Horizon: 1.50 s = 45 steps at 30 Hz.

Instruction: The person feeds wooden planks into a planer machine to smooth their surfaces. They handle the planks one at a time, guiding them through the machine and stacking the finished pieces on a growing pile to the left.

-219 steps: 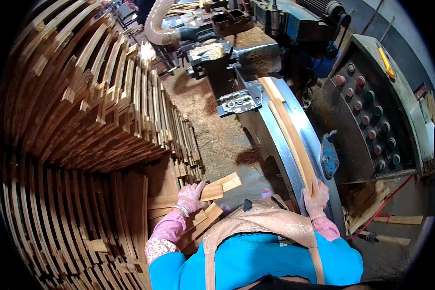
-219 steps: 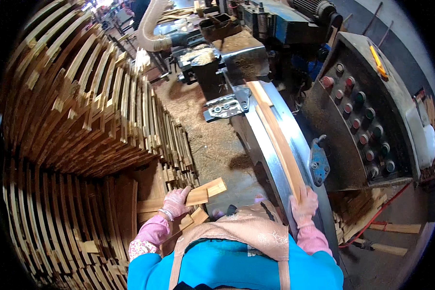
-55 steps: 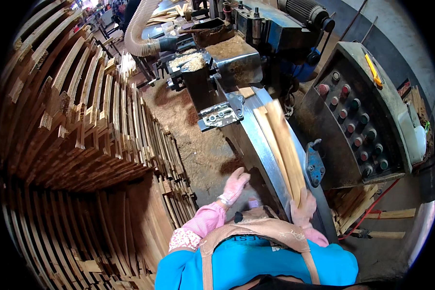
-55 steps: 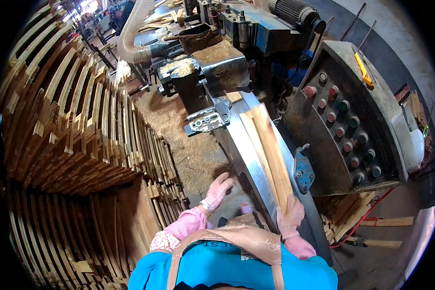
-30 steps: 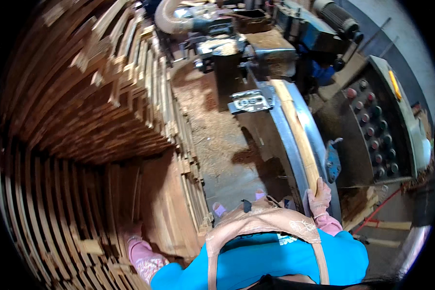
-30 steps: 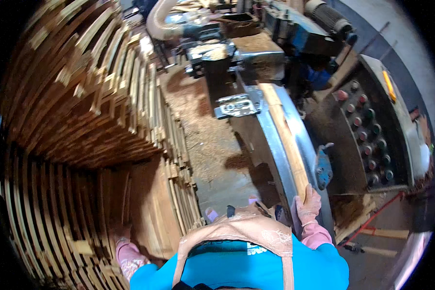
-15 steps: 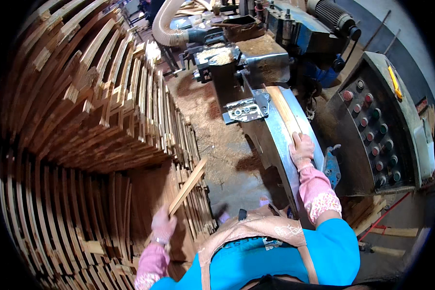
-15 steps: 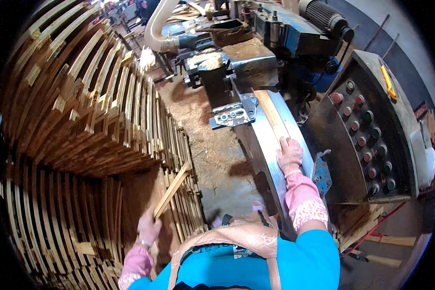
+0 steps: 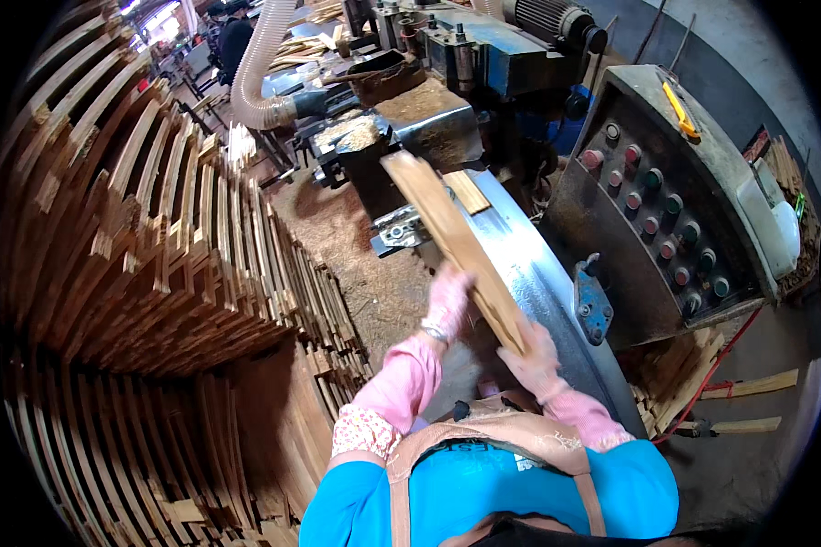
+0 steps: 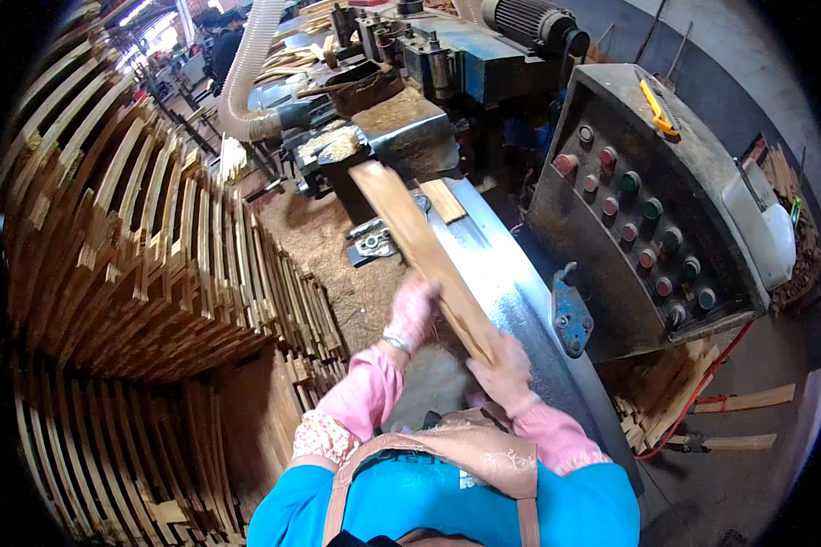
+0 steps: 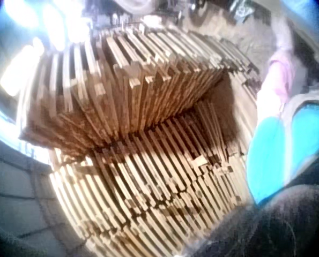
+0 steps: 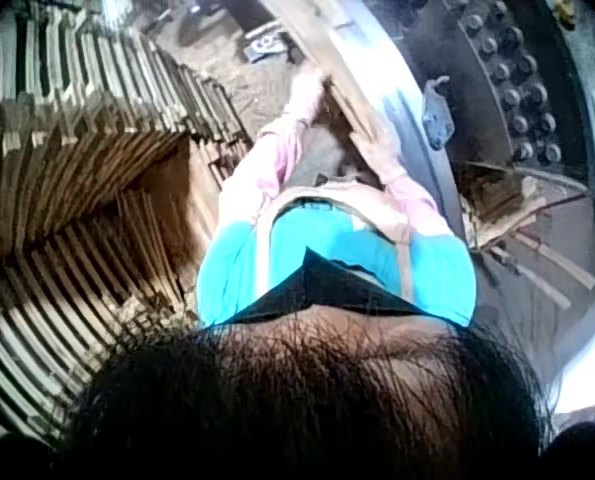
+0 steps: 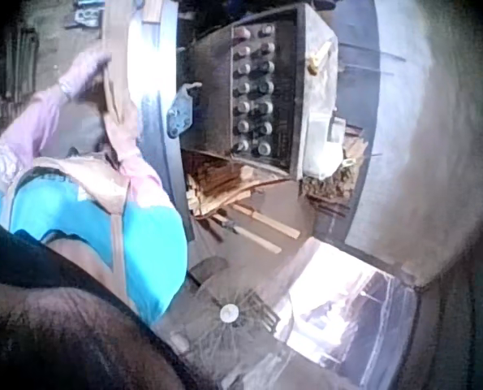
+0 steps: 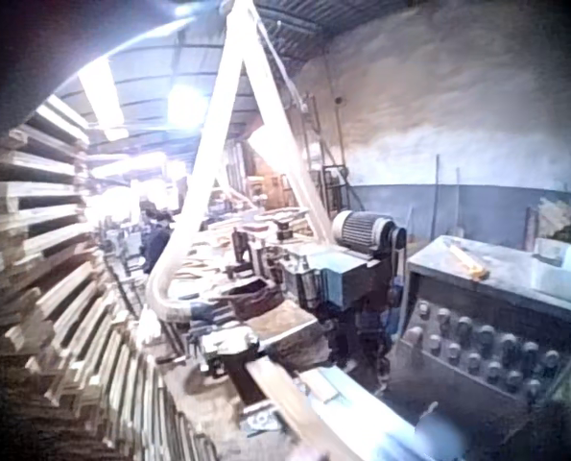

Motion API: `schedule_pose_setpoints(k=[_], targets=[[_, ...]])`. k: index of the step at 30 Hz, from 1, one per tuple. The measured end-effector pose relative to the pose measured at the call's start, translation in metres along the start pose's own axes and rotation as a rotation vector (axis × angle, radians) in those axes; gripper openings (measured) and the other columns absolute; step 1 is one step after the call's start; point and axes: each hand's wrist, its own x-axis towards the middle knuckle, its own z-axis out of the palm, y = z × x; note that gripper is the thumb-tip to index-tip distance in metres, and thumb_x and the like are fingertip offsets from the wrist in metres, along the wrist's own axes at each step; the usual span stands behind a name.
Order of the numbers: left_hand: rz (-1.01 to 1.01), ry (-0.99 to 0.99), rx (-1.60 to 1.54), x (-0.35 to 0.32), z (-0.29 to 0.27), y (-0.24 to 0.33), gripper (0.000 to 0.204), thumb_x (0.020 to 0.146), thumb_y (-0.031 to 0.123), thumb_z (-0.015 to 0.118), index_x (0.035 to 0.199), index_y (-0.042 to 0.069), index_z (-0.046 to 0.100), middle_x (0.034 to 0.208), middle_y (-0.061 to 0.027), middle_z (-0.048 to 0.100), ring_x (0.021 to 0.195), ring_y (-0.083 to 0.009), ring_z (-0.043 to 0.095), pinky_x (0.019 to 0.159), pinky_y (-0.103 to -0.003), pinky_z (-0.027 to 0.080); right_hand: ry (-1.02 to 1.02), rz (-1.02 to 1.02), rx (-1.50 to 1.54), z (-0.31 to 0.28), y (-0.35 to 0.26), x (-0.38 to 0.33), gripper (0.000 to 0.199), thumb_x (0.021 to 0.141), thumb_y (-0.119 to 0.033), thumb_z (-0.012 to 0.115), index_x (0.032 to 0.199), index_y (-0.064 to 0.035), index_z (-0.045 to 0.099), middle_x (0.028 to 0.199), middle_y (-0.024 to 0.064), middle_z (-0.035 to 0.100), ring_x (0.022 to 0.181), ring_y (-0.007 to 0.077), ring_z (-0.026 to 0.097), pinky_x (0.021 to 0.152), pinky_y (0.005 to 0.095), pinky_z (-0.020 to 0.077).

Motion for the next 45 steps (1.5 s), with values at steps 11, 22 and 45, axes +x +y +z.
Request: schedule_pose_setpoints(k=[11,22,45], targets=[[-0.186,0.27,0.075,-0.083,-0.182,-0.097,0.063,0.1,0.021,0.073,0.154,-0.002,0.05,0.097,-0.0059,0.069,0.074,-0.0124,0.061,0.063,-0.029,0.05,0.347,0.039,-0.476,0.0,0.09,0.004,0.061,0.095,-0.031,0.072,0.151,-0.0132,0.055,0.123,0.02,0.065,0.106,0.0433,0.06,0.093,0.0556,0.0492],[-0.612,0.839,1.216,-0.181,-0.41,0.064,0.101,0.088,0.08,0.058,0.156,0.005,0.052,0.15,-0.0263,0.06,0.139,-0.0387,0.059,0.114,-0.047,0.047,0.223,0.041,-0.216,0.056,0.059,0.186,0.059,0.097,-0.034,0.072,0.151,-0.0146,0.058,0.121,0.0244,0.07,0.109,0.0449,0.067,0.095,0.0536,0.0536],[-0.732,0.953,1.565,-0.457,-0.474,0.003,0.089,0.072,0.032,0.086,0.147,-0.001,0.055,0.138,-0.0303,0.064,0.129,-0.0456,0.063,0.11,-0.05,0.051,0.03,-0.039,-0.549,0.053,0.065,0.166,0.038,0.088,-0.032,0.075,0.123,-0.0189,0.067,0.116,0.0109,0.072,0.11,0.0366,0.067,0.095,0.0522,0.0516]])
